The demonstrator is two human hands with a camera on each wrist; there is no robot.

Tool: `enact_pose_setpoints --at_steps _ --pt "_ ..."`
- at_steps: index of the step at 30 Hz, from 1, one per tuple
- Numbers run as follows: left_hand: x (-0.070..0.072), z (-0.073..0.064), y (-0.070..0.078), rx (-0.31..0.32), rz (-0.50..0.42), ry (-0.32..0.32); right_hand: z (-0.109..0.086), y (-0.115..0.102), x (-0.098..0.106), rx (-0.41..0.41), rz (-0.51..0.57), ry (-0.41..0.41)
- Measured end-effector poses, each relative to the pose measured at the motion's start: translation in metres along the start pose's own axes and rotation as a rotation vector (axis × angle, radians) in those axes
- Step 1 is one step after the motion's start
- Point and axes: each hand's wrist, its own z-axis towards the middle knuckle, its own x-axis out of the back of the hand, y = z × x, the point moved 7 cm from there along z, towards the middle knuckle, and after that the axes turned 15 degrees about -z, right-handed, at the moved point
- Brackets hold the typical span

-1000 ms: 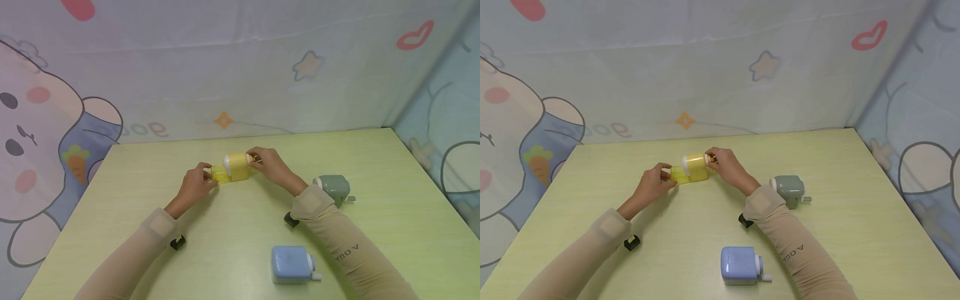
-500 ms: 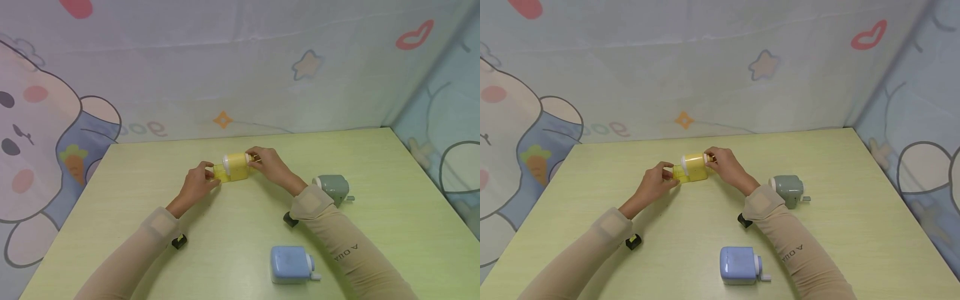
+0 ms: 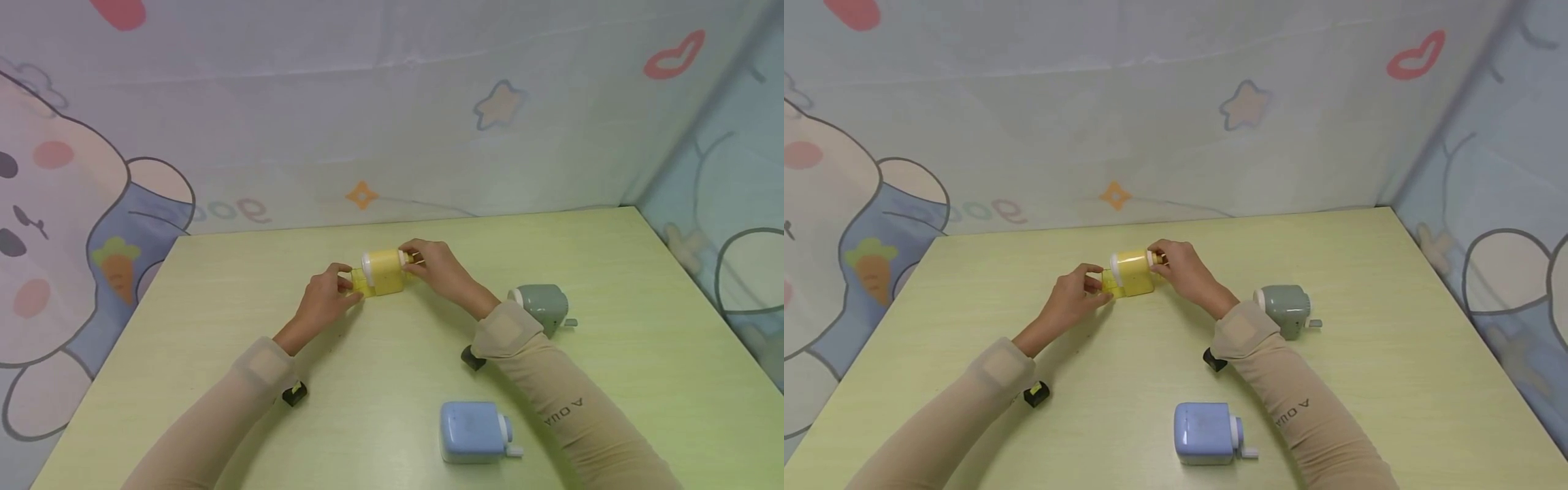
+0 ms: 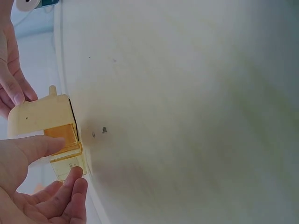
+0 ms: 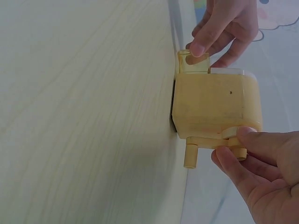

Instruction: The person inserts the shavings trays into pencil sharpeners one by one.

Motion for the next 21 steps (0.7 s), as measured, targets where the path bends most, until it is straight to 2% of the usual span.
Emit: enact_pose_setpoints --at_steps 21 --pt "-0.0064 0.0065 -0.0018 0.002 0.008 -0.027 -0.0003 0.0015 -0.0011 -0.009 0.008 -0.009"
